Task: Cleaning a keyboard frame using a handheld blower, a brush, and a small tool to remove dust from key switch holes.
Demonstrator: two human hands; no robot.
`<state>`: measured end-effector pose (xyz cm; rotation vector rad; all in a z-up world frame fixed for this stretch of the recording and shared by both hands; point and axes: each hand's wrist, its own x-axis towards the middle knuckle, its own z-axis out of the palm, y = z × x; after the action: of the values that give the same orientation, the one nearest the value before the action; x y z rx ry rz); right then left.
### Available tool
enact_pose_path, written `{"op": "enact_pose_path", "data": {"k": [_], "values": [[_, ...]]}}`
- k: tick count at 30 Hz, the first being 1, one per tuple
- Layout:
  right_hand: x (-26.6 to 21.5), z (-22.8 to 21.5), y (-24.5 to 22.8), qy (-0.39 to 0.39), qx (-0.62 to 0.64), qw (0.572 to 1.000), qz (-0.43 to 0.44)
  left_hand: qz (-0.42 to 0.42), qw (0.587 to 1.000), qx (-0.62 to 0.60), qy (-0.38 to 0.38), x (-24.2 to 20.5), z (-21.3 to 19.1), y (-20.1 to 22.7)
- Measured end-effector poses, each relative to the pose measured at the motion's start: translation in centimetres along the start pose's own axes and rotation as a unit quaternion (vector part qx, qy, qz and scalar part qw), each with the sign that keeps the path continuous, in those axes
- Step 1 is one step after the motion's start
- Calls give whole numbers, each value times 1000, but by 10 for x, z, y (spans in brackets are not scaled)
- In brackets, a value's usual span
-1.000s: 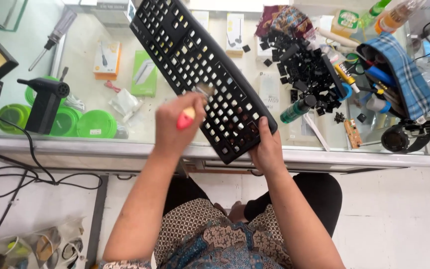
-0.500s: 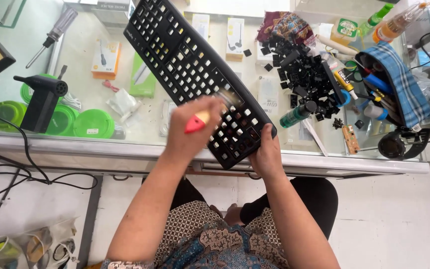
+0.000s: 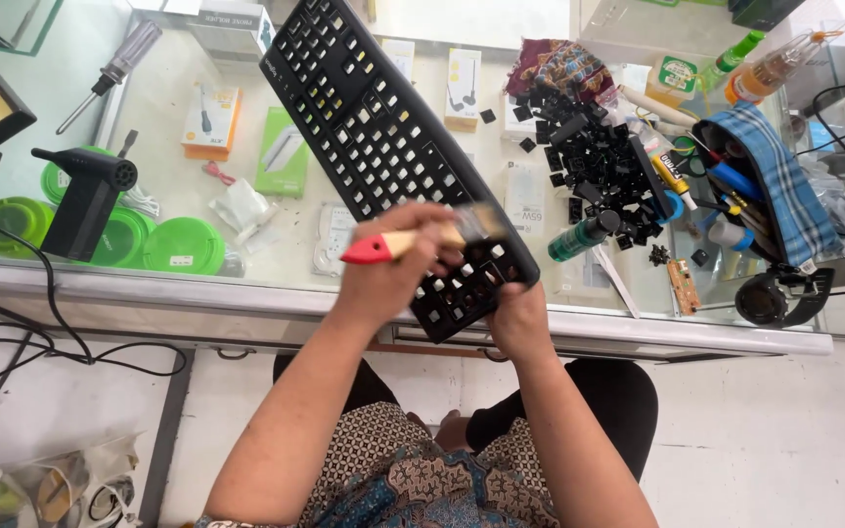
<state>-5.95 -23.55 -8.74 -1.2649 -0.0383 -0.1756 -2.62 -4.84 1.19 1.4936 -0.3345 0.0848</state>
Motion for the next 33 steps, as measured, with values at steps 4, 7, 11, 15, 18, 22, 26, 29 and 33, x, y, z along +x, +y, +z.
{"op": "enact_pose_path", "data": {"k": [4, 7, 11, 15, 18, 22, 26, 29, 33], "values": [[2, 19, -33, -67, -15, 996, -52, 70, 989, 125, 26, 8, -11, -4], [7, 5, -20, -102, -16, 993, -57, 89, 991, 86, -57, -3, 14, 41], [8, -3, -8, -119, -14, 991, -67, 99, 981, 92, -136, 19, 3, 47], [-1, 21, -47, -57, -59, 997, 9, -119, 965, 223, -74, 83, -28, 74], [0, 22, -43, -43, -79, 995, 48, -28, 934, 357, 2, 132, -63, 35], [1, 21, -43, -51, -99, 993, 35, 160, 879, 443, -78, 123, -26, 32], [8, 7, -24, -49, -50, 998, 3, 134, 926, 341, -97, 59, 44, 46], [5, 16, -38, -58, -37, 998, -12, 79, 946, 282, -142, 84, 16, 21], [0, 24, -49, -42, -37, 998, 0, 113, 865, 483, 74, 147, -34, -28]]}}
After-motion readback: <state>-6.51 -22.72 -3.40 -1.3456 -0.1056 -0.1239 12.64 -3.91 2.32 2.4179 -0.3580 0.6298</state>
